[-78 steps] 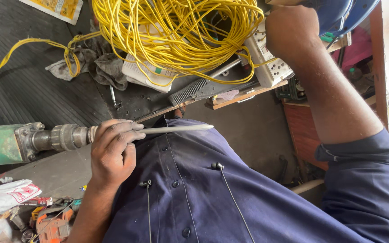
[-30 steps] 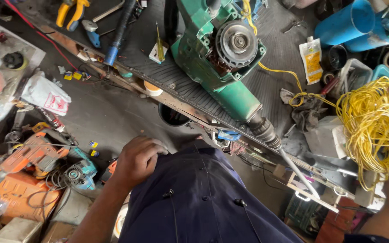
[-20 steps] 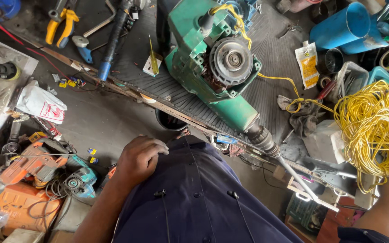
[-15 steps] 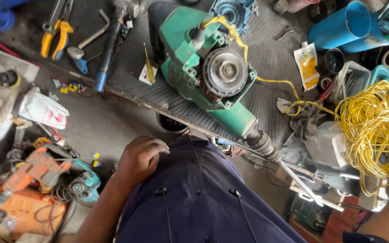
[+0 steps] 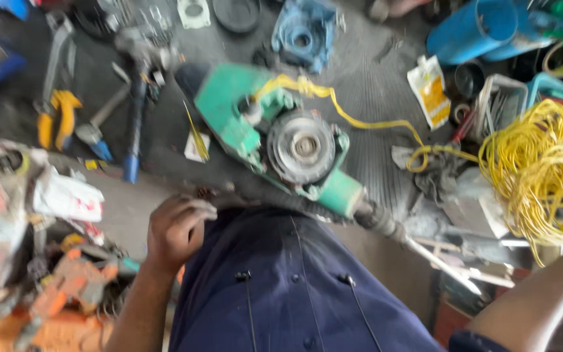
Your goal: The person repairs a green angle grinder on a cluttered workbench. They handle small metal parts and carbon brush components, fit a brush holder into the grinder housing, untangle the yellow power cord, and press the housing parts back together by hand.
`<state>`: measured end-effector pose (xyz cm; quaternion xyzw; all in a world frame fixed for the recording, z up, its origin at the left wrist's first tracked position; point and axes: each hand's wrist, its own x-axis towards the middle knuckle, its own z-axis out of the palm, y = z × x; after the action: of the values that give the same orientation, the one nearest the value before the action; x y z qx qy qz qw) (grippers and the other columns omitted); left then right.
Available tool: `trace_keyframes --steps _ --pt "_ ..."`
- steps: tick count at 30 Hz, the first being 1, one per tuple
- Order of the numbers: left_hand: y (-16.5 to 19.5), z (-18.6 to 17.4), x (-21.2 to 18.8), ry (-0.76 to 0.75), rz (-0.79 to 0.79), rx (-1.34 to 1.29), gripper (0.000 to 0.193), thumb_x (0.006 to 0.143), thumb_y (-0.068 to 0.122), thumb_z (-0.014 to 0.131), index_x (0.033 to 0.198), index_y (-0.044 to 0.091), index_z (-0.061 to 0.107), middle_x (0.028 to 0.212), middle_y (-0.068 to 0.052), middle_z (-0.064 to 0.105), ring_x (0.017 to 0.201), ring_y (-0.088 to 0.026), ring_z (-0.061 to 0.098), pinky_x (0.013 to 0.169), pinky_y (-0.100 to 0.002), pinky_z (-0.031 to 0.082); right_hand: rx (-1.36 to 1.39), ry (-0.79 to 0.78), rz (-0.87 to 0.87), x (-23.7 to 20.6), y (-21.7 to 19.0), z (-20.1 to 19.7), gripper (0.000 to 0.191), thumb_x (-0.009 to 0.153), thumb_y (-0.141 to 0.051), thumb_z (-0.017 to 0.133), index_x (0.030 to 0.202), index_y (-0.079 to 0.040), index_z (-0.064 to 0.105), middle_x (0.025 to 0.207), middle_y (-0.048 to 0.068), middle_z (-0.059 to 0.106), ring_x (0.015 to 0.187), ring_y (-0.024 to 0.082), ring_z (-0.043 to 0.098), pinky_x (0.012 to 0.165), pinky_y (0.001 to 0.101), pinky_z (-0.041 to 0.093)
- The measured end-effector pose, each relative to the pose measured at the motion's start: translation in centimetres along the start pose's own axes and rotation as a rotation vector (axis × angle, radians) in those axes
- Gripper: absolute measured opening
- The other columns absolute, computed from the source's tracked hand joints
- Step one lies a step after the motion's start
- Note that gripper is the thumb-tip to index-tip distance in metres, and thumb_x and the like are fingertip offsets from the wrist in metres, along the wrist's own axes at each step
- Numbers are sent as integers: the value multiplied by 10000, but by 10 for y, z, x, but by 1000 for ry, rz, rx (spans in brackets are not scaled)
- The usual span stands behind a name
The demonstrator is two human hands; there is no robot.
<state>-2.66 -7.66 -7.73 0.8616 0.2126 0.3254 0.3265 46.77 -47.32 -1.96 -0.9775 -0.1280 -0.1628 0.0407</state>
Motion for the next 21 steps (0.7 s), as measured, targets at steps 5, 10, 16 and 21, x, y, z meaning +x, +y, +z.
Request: trace_keyframes --steps 5,10,16,21 --pt "-15 -33 36 26 92 27 192 751 -132 616 805 38 684 888 -82 738 809 -275 708 706 -393 538 65 58 -97 -7 -54 -2 255 1138 -181 481 1254 11 602 1289 292 639 1115 491 626 895 572 486" --pt "-37 -61 62 -1 149 20 198 743 -143 607 806 36 667 877 -84 716 824 -276 708 730 -392 553 131 -82 -22 -3 -82 -21 281 1211 -232 432 1269 1 579 1299 293 641 1155 488 614 944 574 478" --pt "-62 -85 76 -93 136 19 202 738 -145 619 810 37 668 878 -80 720 819 -277 704 725 -384 551 160 -191 137 21 -126 -26 315 1212 -269 476 1293 11 595 1276 297 657 1124 470 633 933 547 497" --pt "-78 -91 90 -85 154 39 202 753 -139 624 807 52 662 885 -70 725 822 -263 704 723 -387 546 100 -222 26 15 -140 -29 301 1188 -245 547 1285 30 626 1232 298 686 1098 462 662 922 529 518"
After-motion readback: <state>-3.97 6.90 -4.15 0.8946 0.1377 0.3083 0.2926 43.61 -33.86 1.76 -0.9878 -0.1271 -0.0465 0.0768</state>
